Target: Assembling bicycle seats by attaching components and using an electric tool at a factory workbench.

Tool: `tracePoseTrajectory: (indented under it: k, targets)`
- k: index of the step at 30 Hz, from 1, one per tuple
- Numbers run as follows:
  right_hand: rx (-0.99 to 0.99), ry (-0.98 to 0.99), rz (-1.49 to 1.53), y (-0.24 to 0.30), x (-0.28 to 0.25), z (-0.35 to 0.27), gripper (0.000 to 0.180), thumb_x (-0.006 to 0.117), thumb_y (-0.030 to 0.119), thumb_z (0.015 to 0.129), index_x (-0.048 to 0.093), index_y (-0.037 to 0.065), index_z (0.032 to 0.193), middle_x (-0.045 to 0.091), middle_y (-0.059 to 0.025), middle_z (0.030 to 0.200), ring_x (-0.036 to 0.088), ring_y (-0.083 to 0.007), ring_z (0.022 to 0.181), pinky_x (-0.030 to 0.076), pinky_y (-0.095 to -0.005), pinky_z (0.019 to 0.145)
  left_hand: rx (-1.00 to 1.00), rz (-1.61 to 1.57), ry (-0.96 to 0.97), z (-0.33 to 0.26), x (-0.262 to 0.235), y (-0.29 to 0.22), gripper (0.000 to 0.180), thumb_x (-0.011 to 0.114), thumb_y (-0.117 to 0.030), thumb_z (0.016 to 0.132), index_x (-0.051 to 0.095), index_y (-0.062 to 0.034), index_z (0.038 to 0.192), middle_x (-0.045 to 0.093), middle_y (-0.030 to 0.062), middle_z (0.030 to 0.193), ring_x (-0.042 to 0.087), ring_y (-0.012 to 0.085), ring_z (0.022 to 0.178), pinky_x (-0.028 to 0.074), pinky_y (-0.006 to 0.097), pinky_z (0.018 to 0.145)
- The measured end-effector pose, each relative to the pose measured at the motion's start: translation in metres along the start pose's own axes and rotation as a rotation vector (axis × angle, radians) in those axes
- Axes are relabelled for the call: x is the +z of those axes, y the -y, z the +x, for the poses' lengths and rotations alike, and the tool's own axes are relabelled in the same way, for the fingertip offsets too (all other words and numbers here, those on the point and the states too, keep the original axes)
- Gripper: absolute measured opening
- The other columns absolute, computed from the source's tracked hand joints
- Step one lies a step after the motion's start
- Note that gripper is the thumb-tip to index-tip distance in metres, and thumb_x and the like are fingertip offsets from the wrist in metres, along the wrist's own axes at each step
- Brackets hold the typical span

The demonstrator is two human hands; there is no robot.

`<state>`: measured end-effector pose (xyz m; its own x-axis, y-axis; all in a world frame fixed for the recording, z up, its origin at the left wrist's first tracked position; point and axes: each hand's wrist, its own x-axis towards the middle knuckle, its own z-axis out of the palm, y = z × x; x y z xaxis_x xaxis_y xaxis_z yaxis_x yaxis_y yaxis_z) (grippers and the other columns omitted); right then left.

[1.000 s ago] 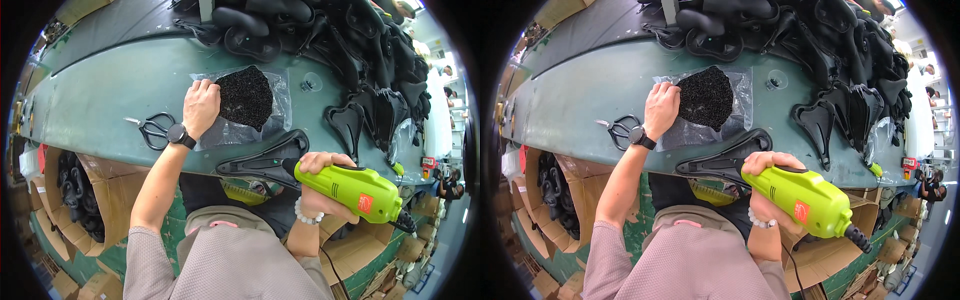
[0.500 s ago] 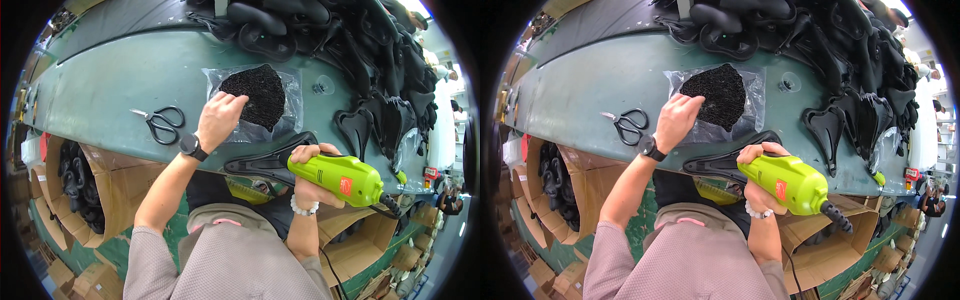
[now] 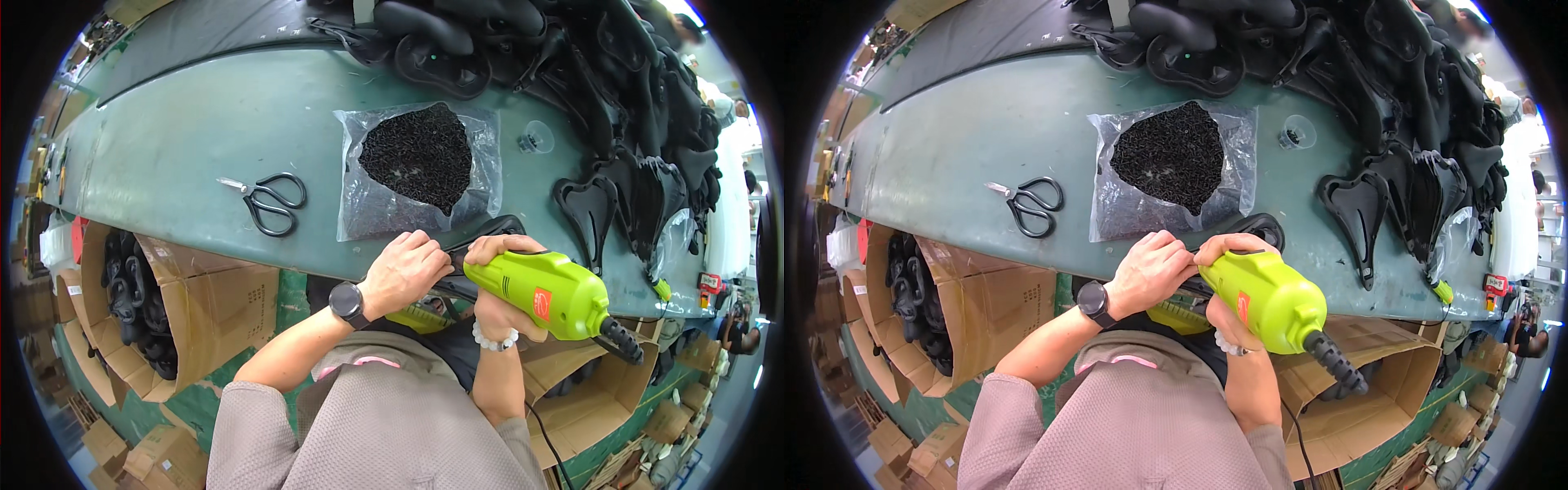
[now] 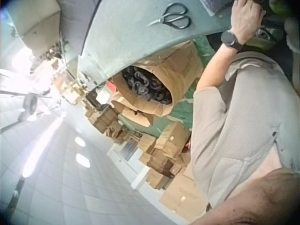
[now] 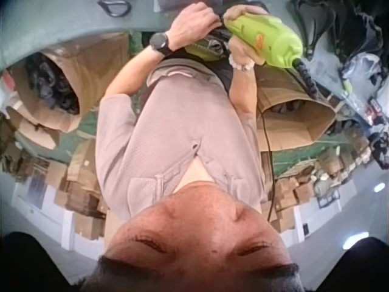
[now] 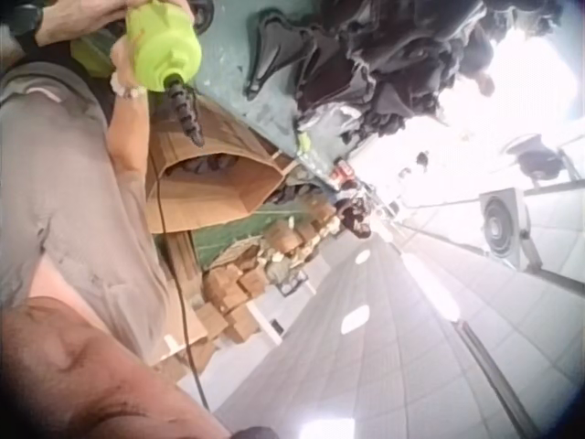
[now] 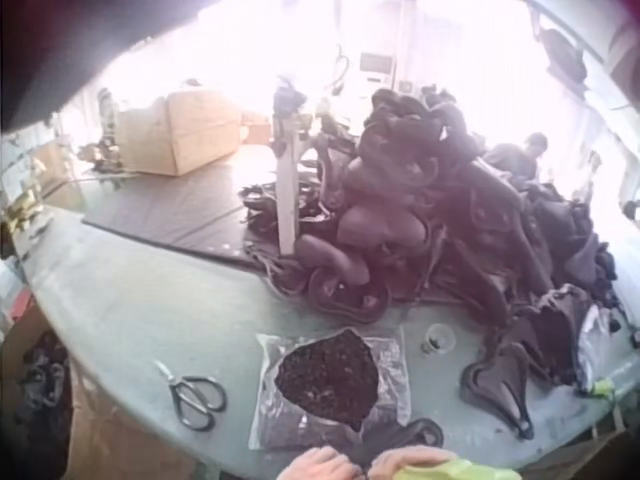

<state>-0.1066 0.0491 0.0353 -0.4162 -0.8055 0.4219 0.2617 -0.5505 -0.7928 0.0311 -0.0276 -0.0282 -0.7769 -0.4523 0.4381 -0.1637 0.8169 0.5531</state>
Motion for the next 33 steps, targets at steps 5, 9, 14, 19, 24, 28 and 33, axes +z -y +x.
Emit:
tracePoseTrajectory:
  k: [5, 9, 14, 19, 24, 28, 33]
  targets:
    - [-0.044, -0.158, 0.128, 0.008, 0.001, -0.007, 0.081, 0.064, 0.048, 0.067, 0.049, -0.006, 0.126, 0.061, -0.0217, 0.086, 0.060, -0.0326, 0.079, 0.048, -0.0442, 0.079, -0.012, 0.003, -0.034, 0.001, 0.002, -0.001, 0.018, 0.075, -0.022, 0.078, 0.062, -0.0101, 0.079, 0.059, 0.0008, 0.076, 0.057, 0.0201, 0.079, 0.046, 0.033, 0.074]
    - [-0.049, -0.168, 0.153, 0.023, 0.002, -0.009, 0.096, 0.055, 0.070, 0.065, 0.048, -0.004, 0.126, 0.060, -0.0186, 0.083, 0.059, -0.0317, 0.075, 0.047, -0.0434, 0.076, 0.052, -0.018, -0.017, 0.004, 0.000, -0.005, 0.019, 0.077, -0.017, 0.072, 0.064, -0.0094, 0.084, 0.062, 0.0020, 0.080, 0.059, 0.0204, 0.080, 0.048, 0.034, 0.076]
    - [-0.072, -0.195, 0.107, 0.031, -0.002, -0.014, 0.111, 0.048, 0.089, 0.060, 0.050, 0.000, 0.125, 0.060, -0.0160, 0.083, 0.057, -0.0301, 0.071, 0.046, -0.0433, 0.074, 0.151, -0.016, 0.001, 0.007, 0.003, -0.011, 0.018, 0.072, -0.022, 0.078, 0.062, -0.0085, 0.082, 0.061, 0.0017, 0.078, 0.058, 0.0197, 0.081, 0.047, 0.034, 0.077]
    - [-0.065, -0.145, 0.006, 0.038, -0.006, -0.018, 0.123, 0.044, 0.102, 0.052, 0.048, 0.006, 0.128, 0.059, -0.0115, 0.083, 0.057, -0.0243, 0.070, 0.046, -0.0389, 0.070, 0.148, 0.002, 0.032, 0.009, -0.007, -0.018, 0.035, 0.075, -0.028, 0.076, 0.064, -0.0050, 0.100, 0.061, 0.0029, 0.084, 0.059, 0.0207, 0.086, 0.047, 0.035, 0.084]
    - [-0.076, -0.176, 0.112, 0.038, -0.005, -0.025, 0.105, 0.052, 0.084, 0.062, 0.052, -0.001, 0.125, 0.060, -0.0163, 0.082, 0.057, -0.0303, 0.072, 0.045, -0.0441, 0.075, 0.083, 0.103, 0.133, 0.000, -0.023, -0.018, 0.054, 0.079, -0.034, 0.071, 0.063, -0.0087, 0.116, 0.057, 0.0113, 0.119, 0.058, 0.0277, 0.110, 0.046, 0.040, 0.097]
    - [0.017, -0.202, 0.079, 0.034, -0.003, -0.029, 0.096, 0.057, 0.077, 0.066, 0.054, -0.001, 0.122, 0.061, -0.0172, 0.081, 0.057, -0.0310, 0.072, 0.045, -0.0436, 0.075, 0.061, 0.113, 0.247, -0.016, -0.010, -0.009, 0.045, 0.076, -0.026, 0.075, 0.063, -0.0105, 0.116, 0.044, 0.0188, 0.145, 0.054, 0.0331, 0.122, 0.046, 0.043, 0.101]
    - [0.104, -0.222, 0.154, 0.030, 0.001, -0.026, 0.080, 0.059, 0.064, 0.074, 0.055, -0.002, 0.120, 0.061, -0.0184, 0.081, 0.058, -0.0312, 0.072, 0.046, -0.0441, 0.075, 0.078, 0.125, 0.245, -0.019, -0.008, -0.006, 0.042, 0.074, -0.023, 0.075, 0.063, -0.0098, 0.114, 0.042, 0.0209, 0.147, 0.054, 0.0334, 0.122, 0.047, 0.043, 0.099]
